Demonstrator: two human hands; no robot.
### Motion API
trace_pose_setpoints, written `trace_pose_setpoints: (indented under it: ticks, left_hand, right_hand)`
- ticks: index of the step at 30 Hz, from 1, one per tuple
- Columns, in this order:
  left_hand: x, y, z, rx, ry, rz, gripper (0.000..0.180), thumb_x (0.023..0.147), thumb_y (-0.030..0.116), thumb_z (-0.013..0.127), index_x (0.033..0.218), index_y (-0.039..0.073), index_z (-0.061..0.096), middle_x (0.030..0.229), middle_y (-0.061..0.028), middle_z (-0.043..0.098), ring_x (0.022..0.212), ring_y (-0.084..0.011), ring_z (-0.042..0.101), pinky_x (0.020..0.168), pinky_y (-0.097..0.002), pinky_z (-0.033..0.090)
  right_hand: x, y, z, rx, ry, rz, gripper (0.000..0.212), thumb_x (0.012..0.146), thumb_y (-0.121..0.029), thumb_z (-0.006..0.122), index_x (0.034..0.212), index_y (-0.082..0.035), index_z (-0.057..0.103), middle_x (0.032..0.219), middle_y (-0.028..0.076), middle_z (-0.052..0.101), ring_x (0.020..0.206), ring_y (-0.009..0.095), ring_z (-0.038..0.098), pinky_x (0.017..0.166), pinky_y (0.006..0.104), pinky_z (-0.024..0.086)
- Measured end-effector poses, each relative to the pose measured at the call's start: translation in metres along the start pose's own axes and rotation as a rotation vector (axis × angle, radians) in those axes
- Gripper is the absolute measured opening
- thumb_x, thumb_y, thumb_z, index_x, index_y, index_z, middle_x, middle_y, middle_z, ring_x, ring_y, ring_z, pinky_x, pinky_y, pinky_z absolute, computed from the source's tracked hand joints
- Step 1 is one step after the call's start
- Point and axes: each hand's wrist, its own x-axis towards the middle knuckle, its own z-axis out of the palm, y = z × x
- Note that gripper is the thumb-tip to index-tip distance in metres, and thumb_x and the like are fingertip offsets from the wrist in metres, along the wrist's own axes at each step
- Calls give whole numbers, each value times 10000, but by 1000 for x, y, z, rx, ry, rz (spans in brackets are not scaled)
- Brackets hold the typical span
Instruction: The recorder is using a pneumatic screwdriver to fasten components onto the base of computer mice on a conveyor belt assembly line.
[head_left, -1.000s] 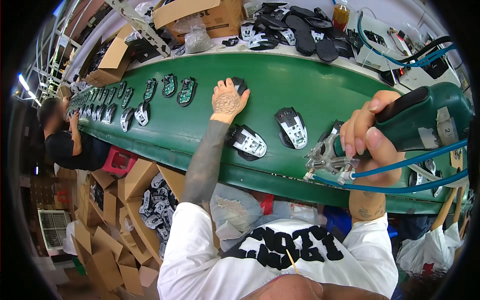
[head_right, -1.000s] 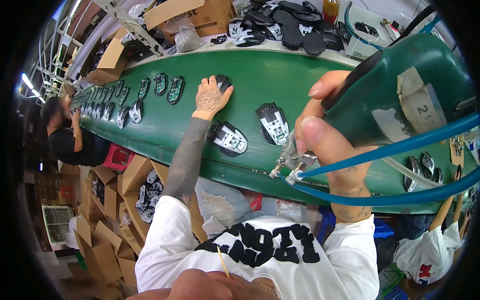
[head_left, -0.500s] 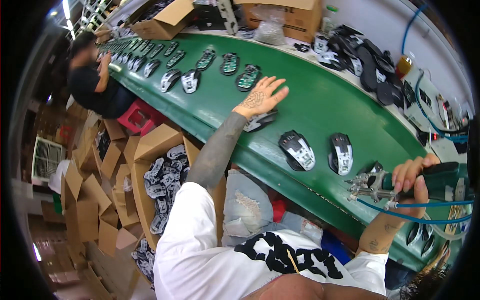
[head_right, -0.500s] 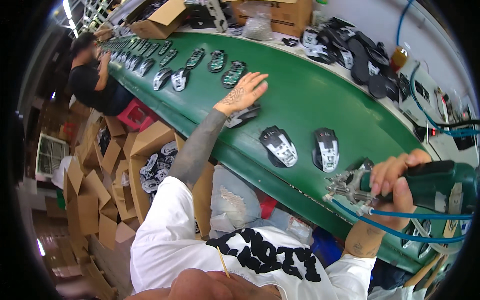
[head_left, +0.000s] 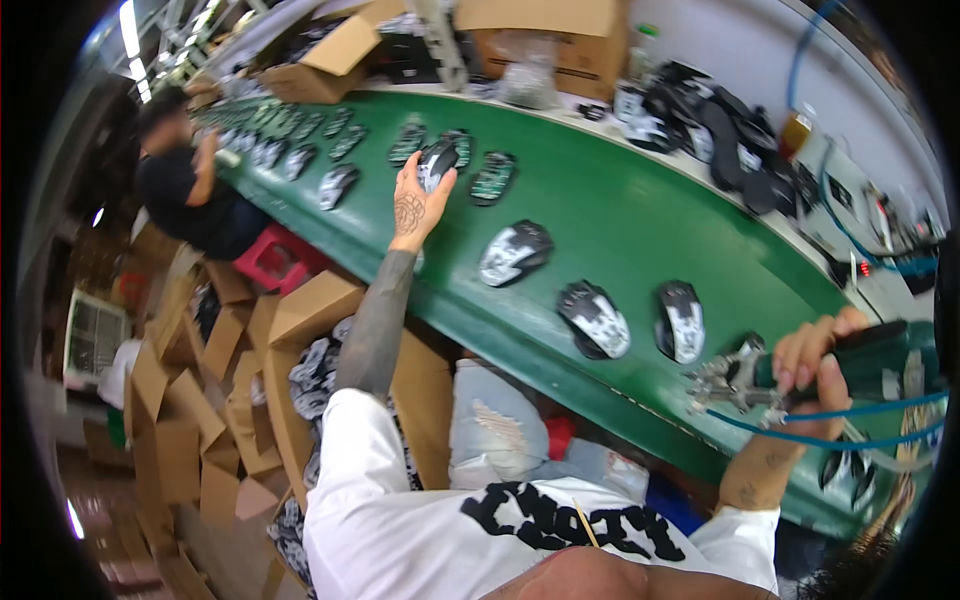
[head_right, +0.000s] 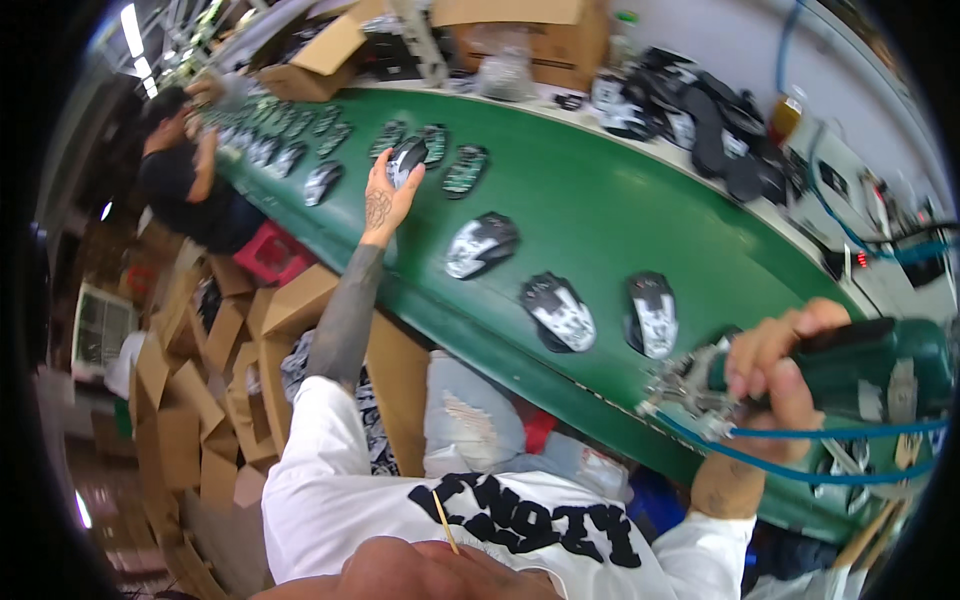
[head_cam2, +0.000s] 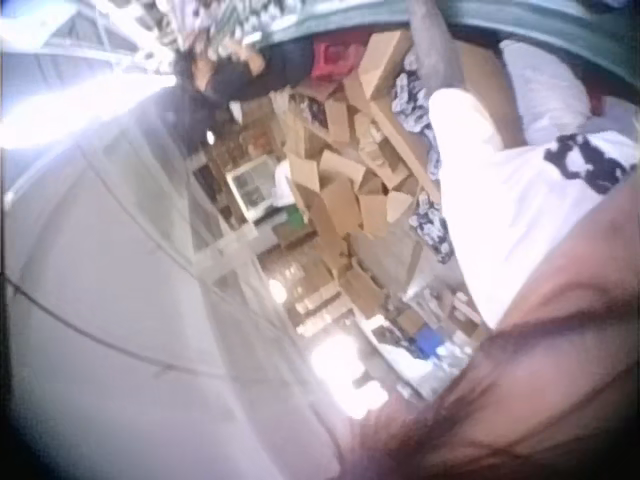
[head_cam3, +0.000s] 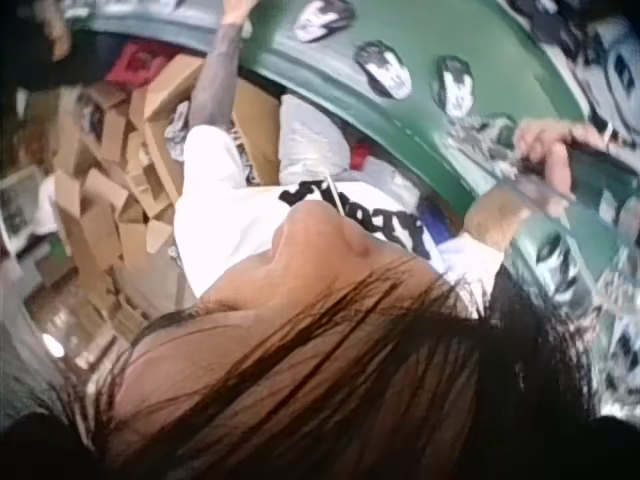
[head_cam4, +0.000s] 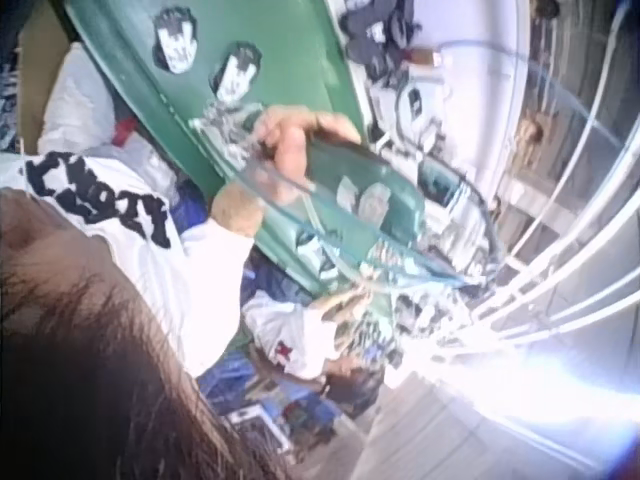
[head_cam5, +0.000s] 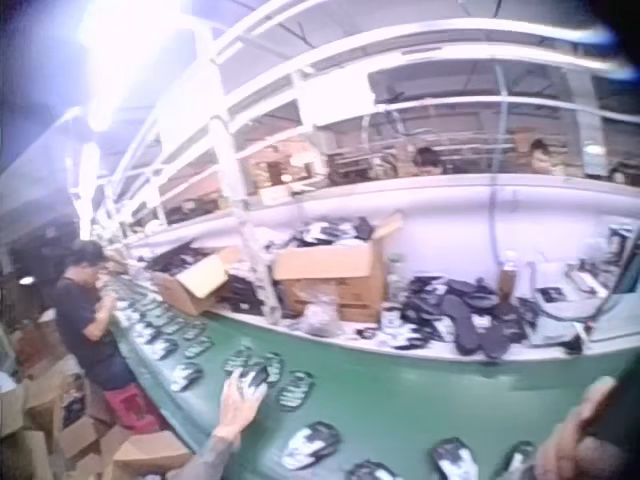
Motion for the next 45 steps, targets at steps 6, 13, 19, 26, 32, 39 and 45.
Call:
trace_pose_setpoints:
  ticks: [6,13,19,26,32,39,45]
  left_hand:
    - [-23,43,62,122,-139,122,718,702,425,701,1250,41,440,1131,-195,514,1048,-365,473,906,-448,380]
    - [-17,34,77,234,-115,107,765,696,466,695,1284,70,409,1179,-173,484,1093,-356,444,927,-446,361]
    - [-7,20,75,285,-243,184,768,677,421,723,1278,62,409,1110,-194,504,1029,-362,490,891,-441,406]
    - [-9,30,53,143,-344,198,685,637,297,755,1184,17,453,1073,-224,548,1000,-352,539,877,-414,443]
    - [-15,44,53,254,-441,62,766,637,455,721,1292,177,438,1156,-181,506,1052,-378,494,893,-477,406]
    - [-16,29,38,341,-460,211,746,654,410,706,1249,45,442,1056,-223,547,956,-374,543,864,-418,442]
    - [-24,56,35,399,-576,139,814,646,418,699,1304,49,395,1126,-221,517,1043,-382,498,914,-443,412]
  right_hand:
    - [1,-1,12,-43,69,-20,363,770,-150,604,1045,-21,404,570,14,405,454,120,430,485,263,366]
    - [-2,-5,15,-61,121,-8,368,744,-163,643,1008,-36,420,556,14,423,446,114,437,465,253,371]
    - [-1,-1,14,-53,102,6,374,739,-146,649,1011,-33,418,562,20,423,443,122,436,472,263,379]
    - [0,0,1,21,20,-23,360,779,-104,607,1057,-21,395,581,35,422,469,126,426,470,271,374]
    - [-1,-3,-2,-85,-23,-35,338,787,-100,582,1047,-10,386,583,34,423,473,118,427,476,261,372]
    - [1,3,8,-17,23,-22,372,776,-135,607,1062,-22,396,586,37,431,465,127,438,479,264,368]
    - [-1,0,8,-58,62,-17,356,770,-127,606,1050,-23,412,582,30,434,458,123,442,462,256,370]
